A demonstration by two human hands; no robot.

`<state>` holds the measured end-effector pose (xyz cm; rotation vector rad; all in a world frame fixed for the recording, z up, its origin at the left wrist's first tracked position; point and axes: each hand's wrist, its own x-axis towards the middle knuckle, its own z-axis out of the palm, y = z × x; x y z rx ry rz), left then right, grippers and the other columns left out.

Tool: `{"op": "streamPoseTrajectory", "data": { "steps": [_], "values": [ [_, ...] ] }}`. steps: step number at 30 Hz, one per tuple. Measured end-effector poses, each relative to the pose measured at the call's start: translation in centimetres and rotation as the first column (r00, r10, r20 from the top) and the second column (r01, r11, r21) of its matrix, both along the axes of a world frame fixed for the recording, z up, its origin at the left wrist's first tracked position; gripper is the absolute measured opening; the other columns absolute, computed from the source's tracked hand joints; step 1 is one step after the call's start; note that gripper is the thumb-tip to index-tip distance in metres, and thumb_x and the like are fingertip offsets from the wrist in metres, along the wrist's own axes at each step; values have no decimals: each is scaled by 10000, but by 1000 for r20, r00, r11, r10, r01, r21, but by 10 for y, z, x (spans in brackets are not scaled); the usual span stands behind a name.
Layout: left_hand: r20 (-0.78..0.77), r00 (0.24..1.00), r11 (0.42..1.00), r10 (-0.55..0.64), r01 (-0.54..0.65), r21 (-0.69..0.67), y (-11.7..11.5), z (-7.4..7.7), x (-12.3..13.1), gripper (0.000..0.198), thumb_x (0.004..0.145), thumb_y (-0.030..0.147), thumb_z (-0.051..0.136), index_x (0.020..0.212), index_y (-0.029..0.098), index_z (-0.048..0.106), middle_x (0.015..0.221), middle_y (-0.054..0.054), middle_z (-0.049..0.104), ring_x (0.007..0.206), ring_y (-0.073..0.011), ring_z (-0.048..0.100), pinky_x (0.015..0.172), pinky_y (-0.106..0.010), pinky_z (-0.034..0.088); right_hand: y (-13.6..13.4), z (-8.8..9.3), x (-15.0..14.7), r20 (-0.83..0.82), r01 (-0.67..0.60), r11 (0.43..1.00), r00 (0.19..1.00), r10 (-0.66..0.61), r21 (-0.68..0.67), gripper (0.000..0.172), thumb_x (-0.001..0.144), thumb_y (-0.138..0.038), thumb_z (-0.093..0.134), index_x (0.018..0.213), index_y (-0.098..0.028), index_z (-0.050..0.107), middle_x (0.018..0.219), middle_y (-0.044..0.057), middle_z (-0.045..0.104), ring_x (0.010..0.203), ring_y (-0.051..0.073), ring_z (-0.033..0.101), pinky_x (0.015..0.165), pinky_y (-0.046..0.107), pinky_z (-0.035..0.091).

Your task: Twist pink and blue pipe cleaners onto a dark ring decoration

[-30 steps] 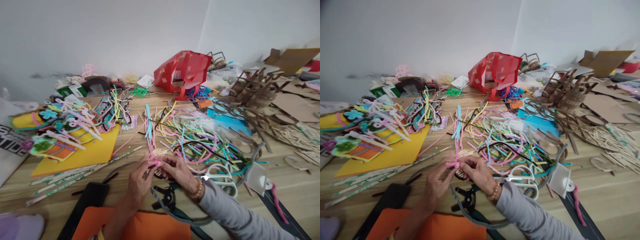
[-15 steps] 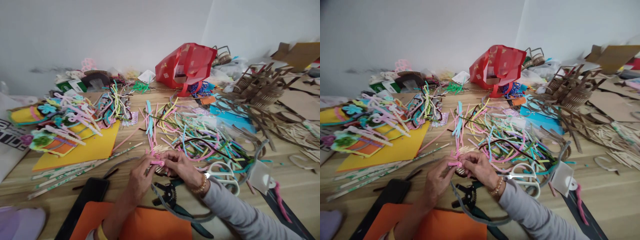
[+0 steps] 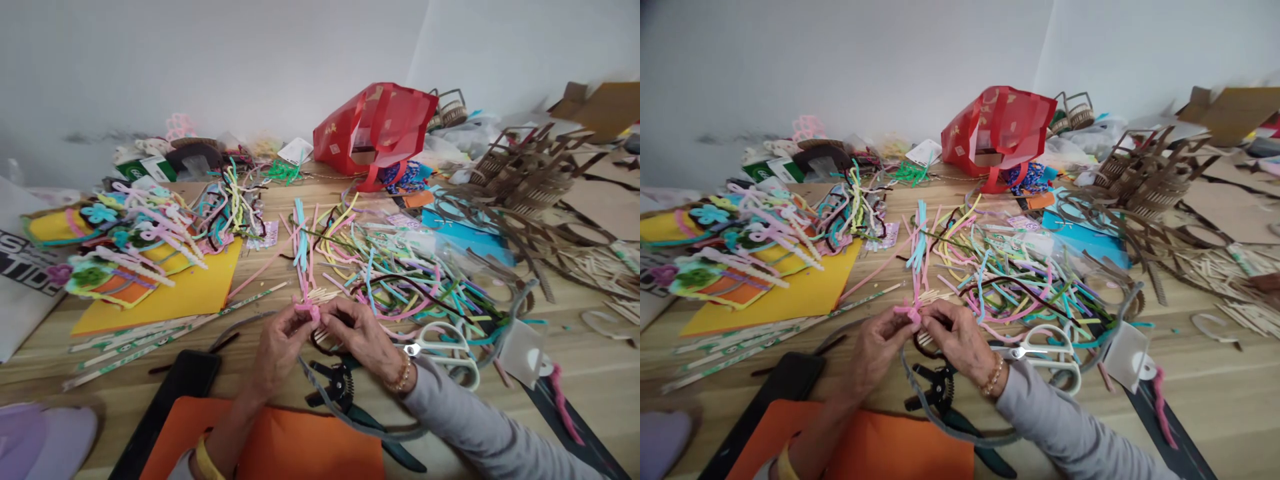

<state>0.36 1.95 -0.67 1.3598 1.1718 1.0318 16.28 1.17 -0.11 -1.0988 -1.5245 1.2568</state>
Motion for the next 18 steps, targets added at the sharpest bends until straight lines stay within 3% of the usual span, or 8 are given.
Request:
{"op": "streamPoseTrajectory", "data": {
  "steps": [5, 13, 18],
  "values": [
    [88, 995, 997, -53, 58, -51, 7, 0, -8, 195, 771, 229, 634, 945, 160, 688, 897, -34, 711, 817, -177, 622, 797, -267, 476, 7, 2, 5, -91, -63, 983, 995, 48, -172, 400, 897, -520, 417, 768, -175, 573, 616, -10, 530, 486, 99, 480, 457, 214, 397],
    [105, 994, 997, 7, 2, -83, 9, 4, -10, 108, 740, 229, 660, 809, 152, 694, 833, -25, 714, 773, -162, 612, 774, -255, 476, 10, 0, 8, -108, -47, 995, 993, 38, -84, 439, 886, -504, 459, 610, -164, 494, 523, -33, 473, 436, 69, 422, 439, 202, 342],
    [130, 991, 989, -12, 31, -145, 8, 3, -10, 112, 684, 226, 711, 767, 155, 692, 803, -28, 724, 758, -179, 629, 772, -280, 489, 9, 1, 7, -163, -36, 982, 987, 6, -184, 388, 856, -523, 491, 724, -161, 538, 568, -29, 513, 458, 78, 456, 439, 195, 377]
  ]
}}
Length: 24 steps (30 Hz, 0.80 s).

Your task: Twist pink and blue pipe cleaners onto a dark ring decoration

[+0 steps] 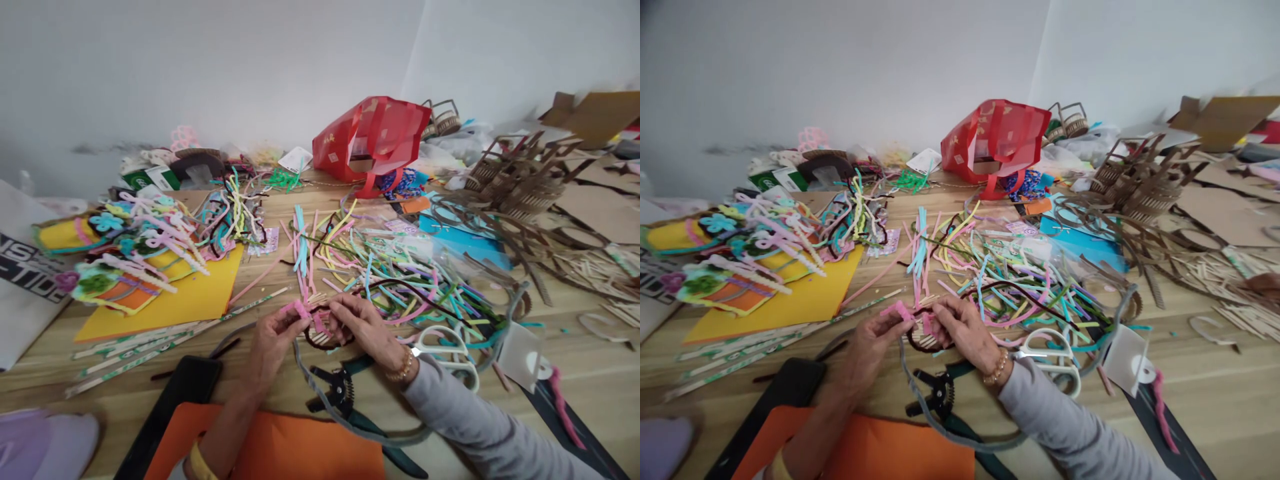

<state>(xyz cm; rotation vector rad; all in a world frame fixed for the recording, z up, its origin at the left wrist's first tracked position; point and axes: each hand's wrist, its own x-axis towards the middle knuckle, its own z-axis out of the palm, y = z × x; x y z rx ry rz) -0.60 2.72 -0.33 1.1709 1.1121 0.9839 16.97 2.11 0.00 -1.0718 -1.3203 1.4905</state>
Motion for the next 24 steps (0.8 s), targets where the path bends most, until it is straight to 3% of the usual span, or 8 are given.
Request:
{"op": "streamPoseTrajectory", "data": {
  "steps": [3, 8, 16, 24],
  "values": [
    [45, 998, 998, -54, 56, -41, -1, -2, 0, 112, 672, 212, 728, 766, 157, 701, 791, -28, 730, 735, -175, 634, 756, -284, 492, -1, 1, -1, 12, 24, 999, 1000, -25, 47, 297, 823, -457, 573, 843, -161, 587, 627, -23, 531, 499, 84, 460, 458, 195, 385],
    [140, 990, 999, -29, 34, -34, -1, -11, -1, 167, 658, 184, 739, 823, 178, 718, 807, -13, 726, 766, -160, 634, 784, -274, 481, -4, 2, -1, 121, 37, 971, 990, -68, 236, 199, 839, -339, 569, 798, -155, 634, 627, -13, 514, 555, 101, 442, 504, 213, 353],
    [208, 978, 998, -36, 45, -42, 1, -14, -2, 108, 652, 210, 748, 749, 176, 717, 747, -5, 698, 725, -146, 612, 744, -256, 475, -5, 6, -1, 177, 1, 973, 983, -42, 229, 151, 829, -282, 567, 764, -152, 609, 611, -27, 482, 548, 96, 401, 507, 212, 328],
    [238, 971, 997, -26, 43, -65, 0, -14, -2, 179, 707, 223, 717, 883, 191, 715, 849, -20, 708, 796, -157, 609, 774, -264, 469, -5, 5, 0, 219, -21, 977, 975, -27, 212, 158, 830, -262, 550, 758, -134, 606, 603, -25, 468, 556, 97, 394, 512, 214, 315]
  ]
}}
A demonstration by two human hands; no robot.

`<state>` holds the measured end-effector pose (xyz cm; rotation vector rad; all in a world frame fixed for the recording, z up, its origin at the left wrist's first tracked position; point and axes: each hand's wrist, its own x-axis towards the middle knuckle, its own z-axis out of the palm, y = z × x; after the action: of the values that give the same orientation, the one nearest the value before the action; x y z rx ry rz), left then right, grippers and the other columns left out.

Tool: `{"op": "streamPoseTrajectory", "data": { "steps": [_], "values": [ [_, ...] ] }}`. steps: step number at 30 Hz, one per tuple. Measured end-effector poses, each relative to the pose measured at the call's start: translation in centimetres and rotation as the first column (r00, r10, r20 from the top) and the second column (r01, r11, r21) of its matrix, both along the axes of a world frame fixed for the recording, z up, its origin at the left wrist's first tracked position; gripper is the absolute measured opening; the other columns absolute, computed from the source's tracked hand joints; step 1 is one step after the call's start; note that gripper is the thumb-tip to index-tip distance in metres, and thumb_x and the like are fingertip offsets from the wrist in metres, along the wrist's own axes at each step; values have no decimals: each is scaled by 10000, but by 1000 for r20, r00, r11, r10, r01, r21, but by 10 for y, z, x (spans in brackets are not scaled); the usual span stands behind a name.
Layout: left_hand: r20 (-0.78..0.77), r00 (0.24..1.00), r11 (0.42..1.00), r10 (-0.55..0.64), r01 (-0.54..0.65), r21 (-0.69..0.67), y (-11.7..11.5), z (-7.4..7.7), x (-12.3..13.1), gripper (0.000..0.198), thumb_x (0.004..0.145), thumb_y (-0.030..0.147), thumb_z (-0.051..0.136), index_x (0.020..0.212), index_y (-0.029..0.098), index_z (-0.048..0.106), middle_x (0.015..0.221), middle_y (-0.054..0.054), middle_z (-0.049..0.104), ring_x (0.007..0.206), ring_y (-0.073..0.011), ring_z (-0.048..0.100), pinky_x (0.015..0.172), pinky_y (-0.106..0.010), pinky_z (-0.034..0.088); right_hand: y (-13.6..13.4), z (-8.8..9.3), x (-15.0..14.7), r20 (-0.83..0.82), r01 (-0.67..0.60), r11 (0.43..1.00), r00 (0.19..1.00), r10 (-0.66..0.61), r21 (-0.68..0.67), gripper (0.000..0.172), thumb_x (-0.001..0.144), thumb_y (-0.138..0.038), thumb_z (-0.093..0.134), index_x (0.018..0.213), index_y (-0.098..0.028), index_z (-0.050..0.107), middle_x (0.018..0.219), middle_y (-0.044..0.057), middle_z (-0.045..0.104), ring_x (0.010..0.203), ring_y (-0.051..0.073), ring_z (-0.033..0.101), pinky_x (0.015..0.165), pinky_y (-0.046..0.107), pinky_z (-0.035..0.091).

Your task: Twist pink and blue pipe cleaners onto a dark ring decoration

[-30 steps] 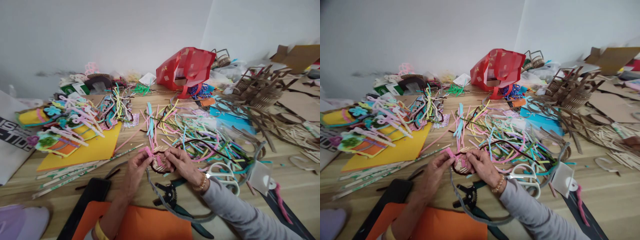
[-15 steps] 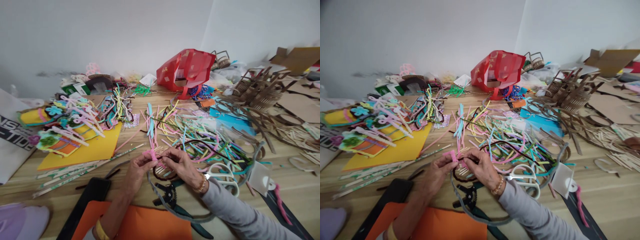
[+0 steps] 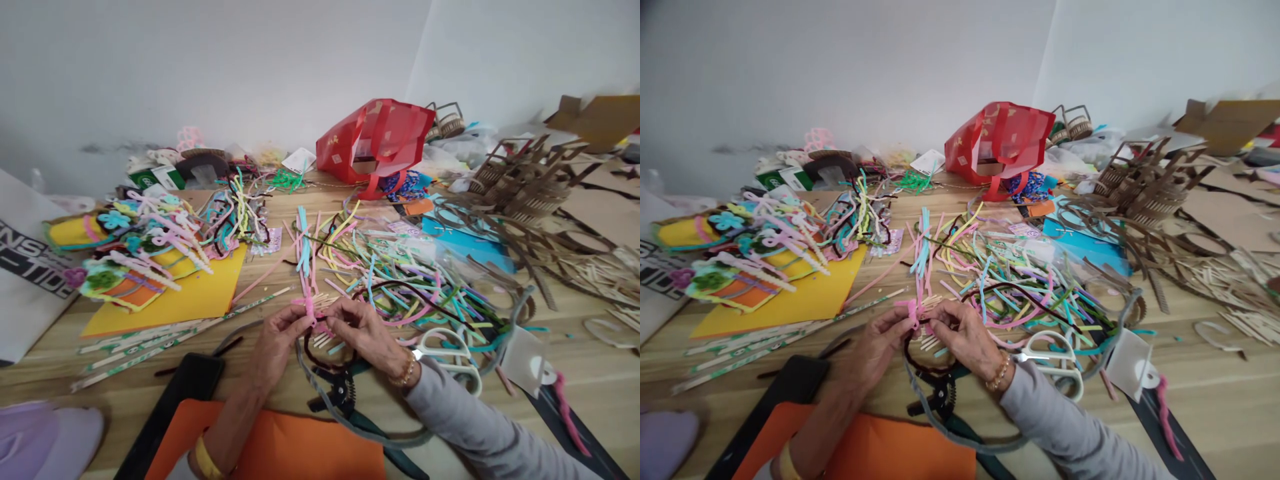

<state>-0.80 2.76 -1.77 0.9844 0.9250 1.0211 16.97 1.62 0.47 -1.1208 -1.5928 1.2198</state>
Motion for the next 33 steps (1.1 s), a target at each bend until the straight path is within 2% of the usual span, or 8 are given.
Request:
{"op": "streamPoseTrajectory", "data": {
  "steps": [9, 16, 20, 26, 30, 33],
  "values": [
    [-75, 996, 997, -45, 50, 64, 1, 0, 0, 114, 743, 177, 683, 854, 178, 710, 810, -9, 701, 799, -146, 597, 808, -249, 441, -1, -3, 1, -72, 4, 994, 997, -12, -108, 166, 796, -274, 574, 695, -146, 546, 576, -44, 427, 524, 83, 358, 482, 216, 260],
    [-50, 991, 992, 122, -120, 34, 0, -6, 3, 147, 661, 174, 749, 801, 184, 705, 732, 21, 675, 683, -110, 570, 679, -201, 447, 3, -4, 0, -247, -70, 958, 969, 0, -277, 169, 732, -288, 601, 655, -146, 552, 529, -49, 453, 453, 63, 327, 442, 212, 225],
    [-7, 987, 987, 159, -159, 0, 0, -11, 5, 155, 641, 202, 759, 782, 176, 697, 644, 33, 641, 568, -83, 524, 565, -180, 420, 4, -9, -2, -321, -89, 932, 946, -31, -351, 176, 718, -295, 608, 639, -145, 558, 493, -56, 447, 410, 51, 312, 411, 206, 187],
    [-14, 998, 998, 60, -60, -10, -1, -1, 6, 269, 650, 188, 752, 911, 177, 688, 793, -7, 700, 712, -135, 602, 648, -211, 463, 5, -15, -1, -342, -57, 904, 934, -101, -423, 194, 730, -317, 634, 663, -147, 569, 476, -63, 434, 394, 45, 311, 375, 185, 168],
    [-81, 997, 1000, -13, 14, 9, -1, 2, 2, 140, 661, 178, 737, 790, 154, 687, 804, -24, 712, 750, -155, 613, 732, -244, 466, 6, -13, 1, -323, -48, 918, 942, -89, -394, 213, 745, -336, 635, 672, -145, 576, 477, -63, 435, 392, 41, 316, 364, 171, 192],
    [-64, 998, 999, -9, 11, 36, 1, -3, 0, 130, 666, 161, 723, 788, 163, 678, 782, -12, 701, 734, -153, 605, 727, -250, 461, 6, -11, 1, -299, -57, 931, 952, -58, -360, 248, 765, -373, 625, 686, -143, 577, 506, -53, 464, 403, 42, 356, 362, 156, 243]
  ]
}}
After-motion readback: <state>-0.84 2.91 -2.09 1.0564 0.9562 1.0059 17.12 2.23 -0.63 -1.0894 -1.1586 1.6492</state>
